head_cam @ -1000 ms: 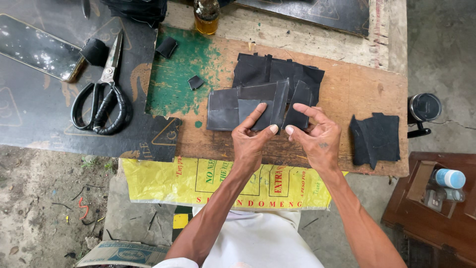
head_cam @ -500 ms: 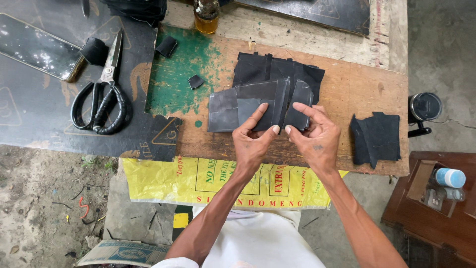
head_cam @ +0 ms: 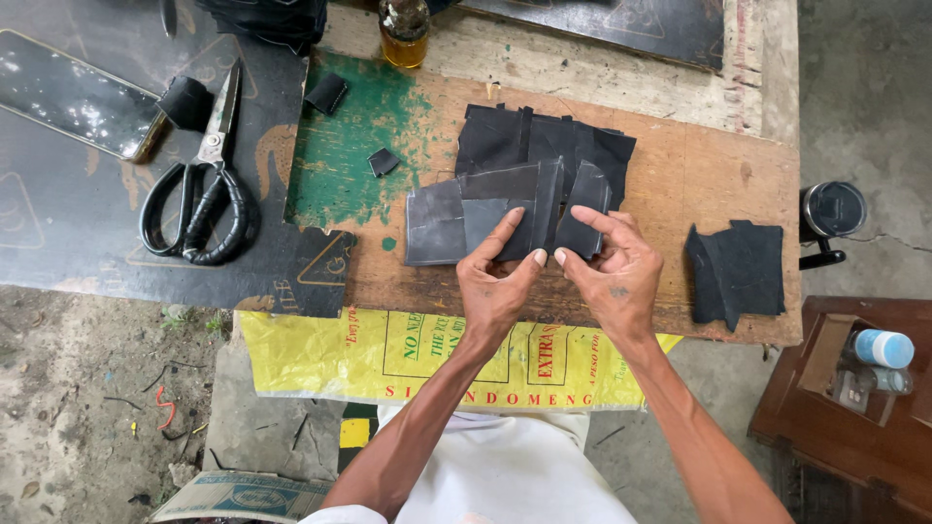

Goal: The person aligns and folds black leather pieces on a wooden workbench, then stacks them into a pile. The person handles the pieces by hand, repeatedly folding and stacking them.

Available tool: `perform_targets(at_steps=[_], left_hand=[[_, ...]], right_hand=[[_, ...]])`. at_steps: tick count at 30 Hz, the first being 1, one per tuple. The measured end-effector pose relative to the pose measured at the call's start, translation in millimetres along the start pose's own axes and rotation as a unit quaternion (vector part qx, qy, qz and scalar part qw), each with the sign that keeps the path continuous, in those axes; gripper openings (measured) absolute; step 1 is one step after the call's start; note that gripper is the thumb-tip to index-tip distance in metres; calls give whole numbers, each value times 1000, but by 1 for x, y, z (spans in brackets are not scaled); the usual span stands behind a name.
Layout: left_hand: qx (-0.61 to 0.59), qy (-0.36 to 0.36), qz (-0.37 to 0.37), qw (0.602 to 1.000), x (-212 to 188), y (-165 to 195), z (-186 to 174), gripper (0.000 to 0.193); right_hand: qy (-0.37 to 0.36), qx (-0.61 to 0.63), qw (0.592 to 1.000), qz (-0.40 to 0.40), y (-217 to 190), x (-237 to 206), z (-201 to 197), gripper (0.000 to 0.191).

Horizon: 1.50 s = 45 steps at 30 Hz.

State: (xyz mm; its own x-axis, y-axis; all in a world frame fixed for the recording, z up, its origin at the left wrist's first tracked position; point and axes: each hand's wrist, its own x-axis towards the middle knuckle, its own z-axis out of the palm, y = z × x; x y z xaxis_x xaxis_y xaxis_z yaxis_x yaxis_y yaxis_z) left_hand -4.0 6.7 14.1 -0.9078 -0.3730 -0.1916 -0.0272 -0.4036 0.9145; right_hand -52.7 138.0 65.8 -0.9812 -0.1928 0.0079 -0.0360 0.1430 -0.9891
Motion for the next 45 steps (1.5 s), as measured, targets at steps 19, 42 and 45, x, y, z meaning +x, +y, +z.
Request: perform_targets(at_steps=[19,42,45], left_hand=[[-63,66,-20,996,0,2,9,55],[-109,12,-32,993,6,-14,-8,42],[-182,-20,-10,983,12,-23,-16,37]], right_hand=[[16,118,992,36,18,3,-8,36],[14,129,991,14,17,5,-8,30],[7,155,988,-1,18,9,-8,28]])
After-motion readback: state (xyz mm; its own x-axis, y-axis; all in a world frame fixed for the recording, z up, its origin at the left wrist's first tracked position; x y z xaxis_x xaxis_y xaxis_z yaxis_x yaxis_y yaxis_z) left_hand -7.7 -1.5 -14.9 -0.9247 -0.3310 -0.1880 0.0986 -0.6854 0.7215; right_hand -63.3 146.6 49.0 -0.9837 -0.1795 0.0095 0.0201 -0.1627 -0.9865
